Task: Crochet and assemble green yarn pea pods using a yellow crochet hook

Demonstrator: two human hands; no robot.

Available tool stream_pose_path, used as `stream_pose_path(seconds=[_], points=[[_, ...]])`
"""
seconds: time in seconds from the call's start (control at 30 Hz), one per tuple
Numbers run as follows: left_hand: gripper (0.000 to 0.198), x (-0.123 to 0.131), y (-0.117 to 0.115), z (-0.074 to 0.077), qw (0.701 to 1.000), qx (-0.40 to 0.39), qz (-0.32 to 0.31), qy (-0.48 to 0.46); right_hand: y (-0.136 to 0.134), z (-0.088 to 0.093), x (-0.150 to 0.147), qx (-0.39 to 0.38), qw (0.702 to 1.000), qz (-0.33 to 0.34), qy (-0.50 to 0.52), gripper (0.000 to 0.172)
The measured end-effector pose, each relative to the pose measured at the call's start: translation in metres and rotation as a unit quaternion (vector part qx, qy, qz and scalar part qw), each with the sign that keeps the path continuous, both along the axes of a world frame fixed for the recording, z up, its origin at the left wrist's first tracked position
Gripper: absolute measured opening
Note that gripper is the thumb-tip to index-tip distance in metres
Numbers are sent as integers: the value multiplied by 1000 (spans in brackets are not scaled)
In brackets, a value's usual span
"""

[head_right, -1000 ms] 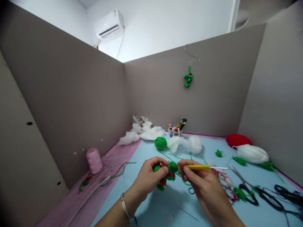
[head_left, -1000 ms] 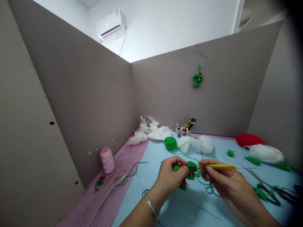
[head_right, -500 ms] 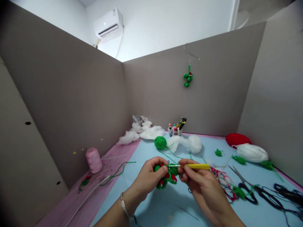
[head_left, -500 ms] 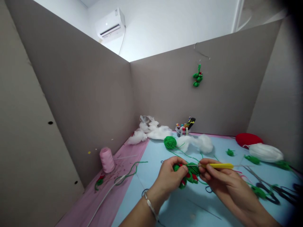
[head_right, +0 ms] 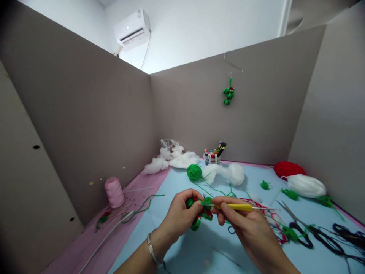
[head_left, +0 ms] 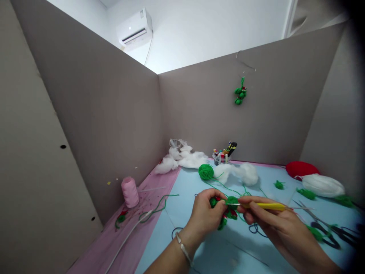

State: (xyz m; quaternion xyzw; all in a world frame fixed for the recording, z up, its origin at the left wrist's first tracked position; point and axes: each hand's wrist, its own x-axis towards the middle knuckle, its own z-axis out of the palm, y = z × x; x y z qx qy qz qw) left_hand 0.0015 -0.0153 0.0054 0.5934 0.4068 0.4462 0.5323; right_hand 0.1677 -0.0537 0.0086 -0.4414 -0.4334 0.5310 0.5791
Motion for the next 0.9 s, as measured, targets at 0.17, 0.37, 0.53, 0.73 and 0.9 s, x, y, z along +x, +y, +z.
stream_pose_path(seconds=[0.17,0.37,0.53,0.73,0.9], points=[[7,-2,-3,6,1000,-6,-6,-4,2,0,3,-16,998,19,64,31],[16,-4,-8,13,996,-58,-39,-55,5,-2,-4,-1,993,-21,113,28],[24,-4,-4,7,995,-70,-19,-64,3,-5,-5,-1,996,-18,87,29],[36,-4,-4,8,991,-100,-4,-89,0,-4,-9,47,997,-54,-32,34],[44,-4,-5,10,989,-107,4,-104,1,-5,-11,62,994,-47,-74,37]])
